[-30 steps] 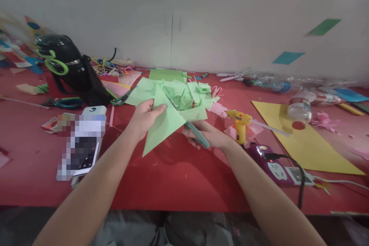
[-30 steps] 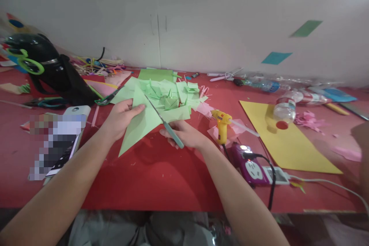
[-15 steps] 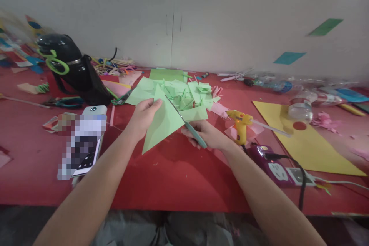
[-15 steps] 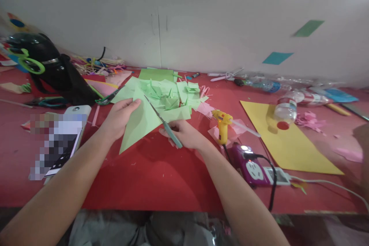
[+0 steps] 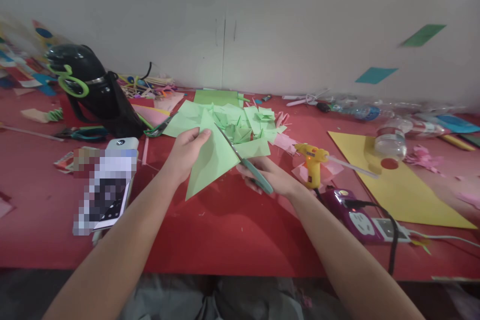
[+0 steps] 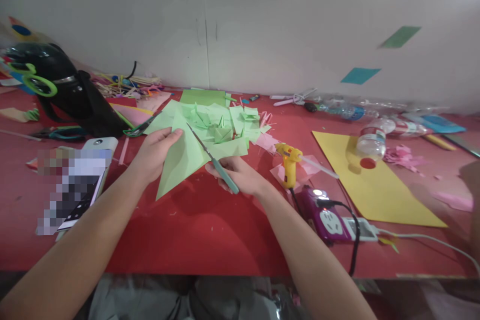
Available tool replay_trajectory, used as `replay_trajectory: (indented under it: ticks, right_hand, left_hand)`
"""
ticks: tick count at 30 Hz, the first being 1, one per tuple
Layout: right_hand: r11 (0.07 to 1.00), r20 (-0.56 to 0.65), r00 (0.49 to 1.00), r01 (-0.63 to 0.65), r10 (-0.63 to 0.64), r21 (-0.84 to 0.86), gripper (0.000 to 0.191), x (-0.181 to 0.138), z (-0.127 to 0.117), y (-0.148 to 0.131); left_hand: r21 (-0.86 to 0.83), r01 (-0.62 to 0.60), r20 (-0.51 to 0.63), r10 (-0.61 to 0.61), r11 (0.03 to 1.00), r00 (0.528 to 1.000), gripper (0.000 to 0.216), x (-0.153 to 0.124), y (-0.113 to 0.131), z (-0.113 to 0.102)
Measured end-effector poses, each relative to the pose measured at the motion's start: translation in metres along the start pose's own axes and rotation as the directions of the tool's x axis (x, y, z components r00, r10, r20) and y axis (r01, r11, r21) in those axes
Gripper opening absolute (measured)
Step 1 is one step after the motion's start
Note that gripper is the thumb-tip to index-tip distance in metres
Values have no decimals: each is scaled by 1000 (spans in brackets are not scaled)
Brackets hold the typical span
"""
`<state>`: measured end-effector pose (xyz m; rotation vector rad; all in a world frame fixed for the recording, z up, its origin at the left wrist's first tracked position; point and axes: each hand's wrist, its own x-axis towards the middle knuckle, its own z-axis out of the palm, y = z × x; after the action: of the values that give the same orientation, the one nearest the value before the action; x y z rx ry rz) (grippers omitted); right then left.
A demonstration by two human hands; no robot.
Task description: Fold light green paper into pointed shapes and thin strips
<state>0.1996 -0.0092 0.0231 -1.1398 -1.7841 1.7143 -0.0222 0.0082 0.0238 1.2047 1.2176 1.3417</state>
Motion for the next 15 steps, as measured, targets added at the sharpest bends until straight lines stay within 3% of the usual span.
replay_trajectory:
  ticks: [8, 15]
  right_hand:
    - [993, -13, 1000, 0, 2, 118, 34, 4, 2, 3]
    - [995, -2, 999, -34, 35, 98, 33, 5, 5, 1]
  left_hand:
    - [-18, 89, 111, -87, 996, 990, 36, -4, 1, 4]
    - [-39, 126, 193, -116, 991, 974, 38, -4, 1, 4]
